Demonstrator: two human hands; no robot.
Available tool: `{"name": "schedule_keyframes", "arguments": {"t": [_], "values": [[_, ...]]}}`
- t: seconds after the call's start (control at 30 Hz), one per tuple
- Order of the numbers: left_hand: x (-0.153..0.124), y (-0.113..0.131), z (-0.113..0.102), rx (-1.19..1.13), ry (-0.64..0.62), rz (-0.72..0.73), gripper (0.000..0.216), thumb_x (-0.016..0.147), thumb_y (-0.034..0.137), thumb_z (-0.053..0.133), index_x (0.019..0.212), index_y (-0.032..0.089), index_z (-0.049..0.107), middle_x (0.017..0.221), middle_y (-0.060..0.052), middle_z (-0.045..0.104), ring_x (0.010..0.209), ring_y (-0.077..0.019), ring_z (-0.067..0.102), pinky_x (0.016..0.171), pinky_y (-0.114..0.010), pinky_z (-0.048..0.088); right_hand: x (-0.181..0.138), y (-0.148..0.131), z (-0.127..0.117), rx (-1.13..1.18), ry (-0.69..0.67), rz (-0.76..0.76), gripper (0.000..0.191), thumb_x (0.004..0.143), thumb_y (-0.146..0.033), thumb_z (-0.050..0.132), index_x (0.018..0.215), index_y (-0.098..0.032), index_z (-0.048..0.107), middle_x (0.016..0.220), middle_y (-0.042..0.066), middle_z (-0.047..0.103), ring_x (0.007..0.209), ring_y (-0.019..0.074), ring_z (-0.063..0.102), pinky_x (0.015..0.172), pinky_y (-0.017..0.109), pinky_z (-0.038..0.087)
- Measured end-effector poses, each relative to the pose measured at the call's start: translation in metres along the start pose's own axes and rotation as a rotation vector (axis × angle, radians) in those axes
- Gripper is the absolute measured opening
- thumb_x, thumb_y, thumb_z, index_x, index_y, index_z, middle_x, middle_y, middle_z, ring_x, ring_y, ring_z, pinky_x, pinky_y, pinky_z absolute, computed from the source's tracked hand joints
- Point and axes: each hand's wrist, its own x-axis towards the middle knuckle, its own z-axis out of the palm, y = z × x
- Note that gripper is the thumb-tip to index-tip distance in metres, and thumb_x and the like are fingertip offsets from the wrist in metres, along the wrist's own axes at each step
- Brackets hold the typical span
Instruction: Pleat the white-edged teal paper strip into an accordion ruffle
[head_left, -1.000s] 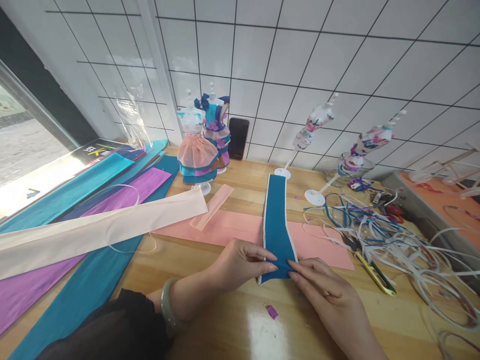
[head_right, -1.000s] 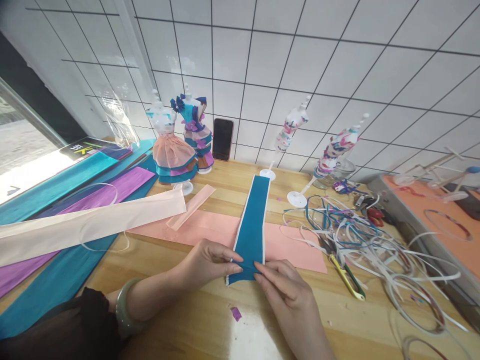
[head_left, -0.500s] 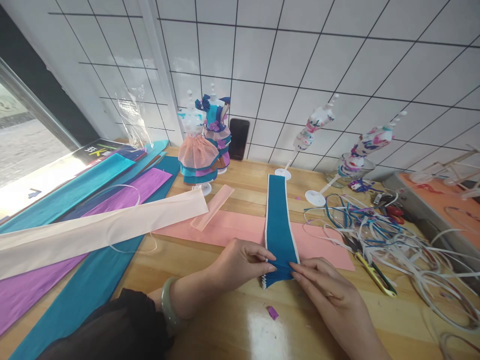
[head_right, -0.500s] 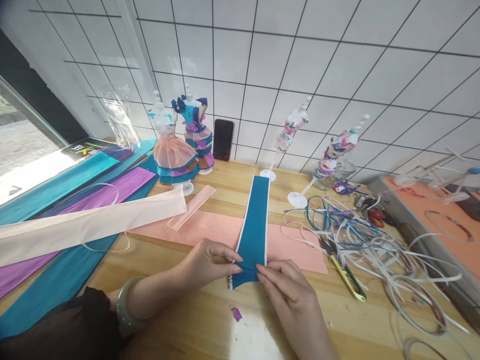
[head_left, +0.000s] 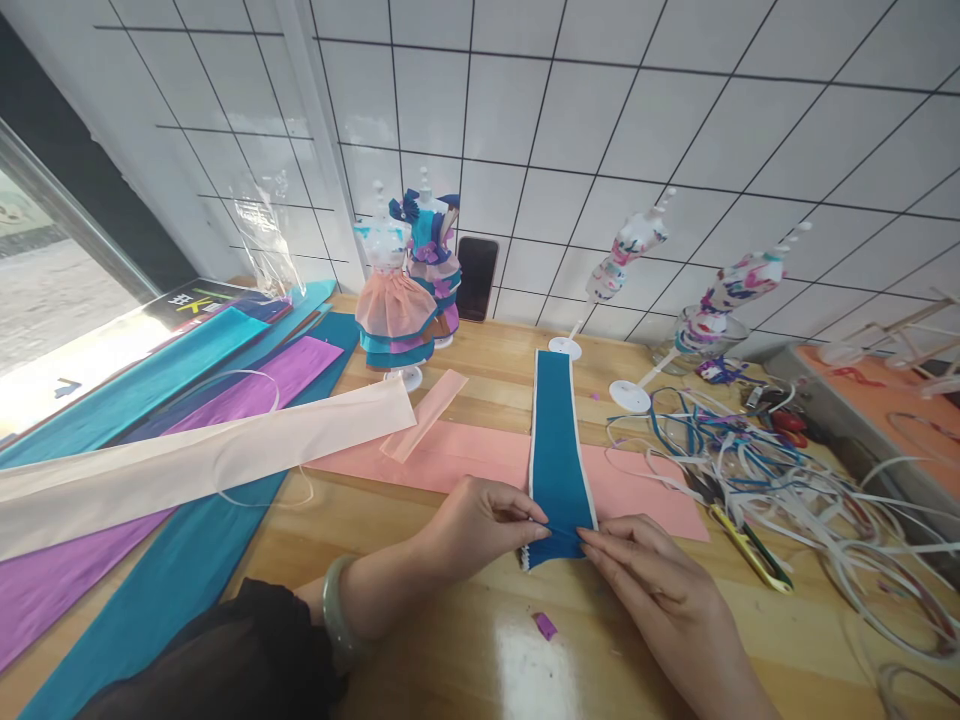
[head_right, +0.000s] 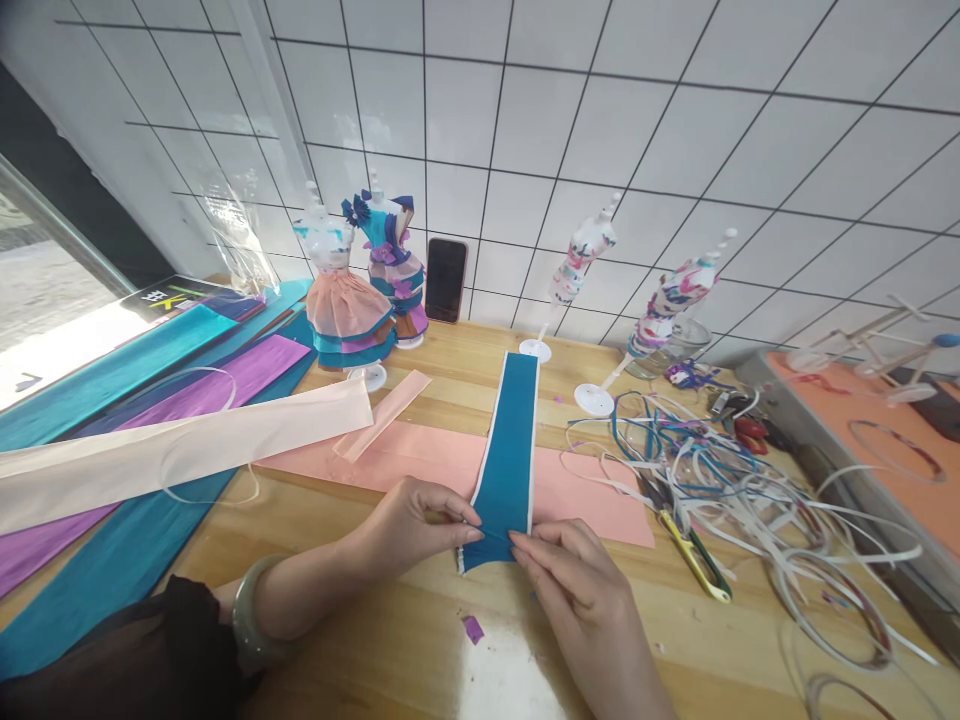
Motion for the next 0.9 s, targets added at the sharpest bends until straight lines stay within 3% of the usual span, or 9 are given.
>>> {"name": "schedule_keyframes", "arguments": {"t": [0.27, 0.5, 0.73, 0.9], "values": [[-0.001, 0.000, 0.001, -0.036, 0.014, -0.023, 0.022, 0.066, 0.032, 0.069, 0.073, 0.011, 0.072, 0.069, -0.008, 0.071, 0.059, -0.0151, 0.063, 0.058, -0.023, 0.051, 0.003, -0.005, 0.003, 0.023, 0.057, 0.083, 0.017, 0.080, -0.023, 0.056, 0.086, -0.024, 0.072, 0.078, 0.006, 0.065, 0.077, 0.0181, 0.062, 0.064, 0.026, 0.051], [-0.001, 0.000, 0.000, -0.015, 0.004, -0.022, 0.022, 0.065, 0.032, 0.070, 0.072, 0.011, 0.073, 0.072, -0.009, 0.072, 0.064, -0.0168, 0.065, 0.060, -0.023, 0.051, -0.002, 0.004, 0.004, 0.080, 0.017, 0.162, 0.015, 0.079, -0.025, 0.057, 0.083, -0.024, 0.071, 0.086, 0.006, 0.067, 0.085, 0.0182, 0.062, 0.074, 0.027, 0.051], [0.002, -0.006, 0.000, -0.162, -0.013, -0.035, 0.022, 0.064, 0.030, 0.072, 0.074, 0.010, 0.071, 0.067, -0.007, 0.070, 0.055, -0.0122, 0.061, 0.054, -0.021, 0.049, -0.001, 0.004, 0.006, 0.146, 0.087, 0.410, 0.014, 0.070, -0.034, 0.065, 0.077, -0.024, 0.073, 0.086, 0.005, 0.071, 0.080, 0.0174, 0.065, 0.075, 0.024, 0.053], [0.005, -0.006, -0.001, -0.245, -0.024, -0.067, 0.021, 0.062, 0.029, 0.073, 0.072, 0.010, 0.070, 0.058, -0.003, 0.066, 0.049, -0.0091, 0.057, 0.049, -0.019, 0.046, 0.001, 0.000, 0.007, 0.214, 0.121, 0.504, 0.015, 0.067, -0.034, 0.067, 0.075, -0.024, 0.073, 0.083, 0.004, 0.072, 0.078, 0.0168, 0.066, 0.072, 0.021, 0.053]]}}
